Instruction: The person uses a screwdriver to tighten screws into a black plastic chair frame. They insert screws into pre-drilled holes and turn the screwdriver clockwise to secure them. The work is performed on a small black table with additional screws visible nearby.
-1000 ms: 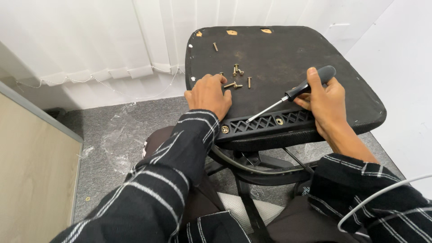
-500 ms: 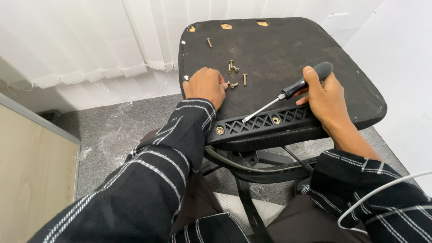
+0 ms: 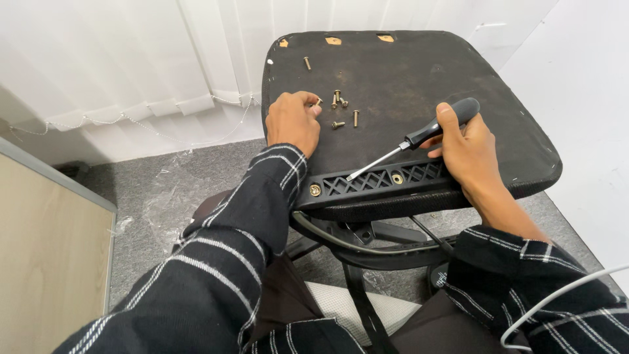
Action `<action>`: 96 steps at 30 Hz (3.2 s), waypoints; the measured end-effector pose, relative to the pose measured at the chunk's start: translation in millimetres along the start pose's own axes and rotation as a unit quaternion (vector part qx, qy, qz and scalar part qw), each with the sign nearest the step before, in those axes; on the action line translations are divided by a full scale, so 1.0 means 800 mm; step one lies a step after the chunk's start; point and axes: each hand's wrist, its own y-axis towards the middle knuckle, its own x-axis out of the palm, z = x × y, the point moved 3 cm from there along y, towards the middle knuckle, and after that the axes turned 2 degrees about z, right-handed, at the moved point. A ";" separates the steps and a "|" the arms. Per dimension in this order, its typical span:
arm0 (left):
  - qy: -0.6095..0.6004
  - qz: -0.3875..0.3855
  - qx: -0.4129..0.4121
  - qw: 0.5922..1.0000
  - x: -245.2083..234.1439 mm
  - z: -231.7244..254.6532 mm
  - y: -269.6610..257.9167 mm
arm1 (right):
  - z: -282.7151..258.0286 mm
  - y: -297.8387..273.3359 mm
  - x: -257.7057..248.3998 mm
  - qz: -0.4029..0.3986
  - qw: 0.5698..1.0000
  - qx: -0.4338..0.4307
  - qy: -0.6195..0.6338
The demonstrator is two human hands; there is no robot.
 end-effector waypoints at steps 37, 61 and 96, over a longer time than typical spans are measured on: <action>-0.164 -0.152 0.082 0.971 0.004 0.064 -0.105 | 0.041 -0.021 -0.009 0.129 0.938 0.011 0.321; -0.068 -0.135 0.244 0.958 0.015 0.061 -0.114 | 0.049 -0.017 -0.010 0.100 0.929 -0.003 0.357; -0.067 -0.116 0.252 0.958 0.010 0.058 -0.121 | -0.092 -0.042 -0.059 -0.027 0.948 -0.259 0.184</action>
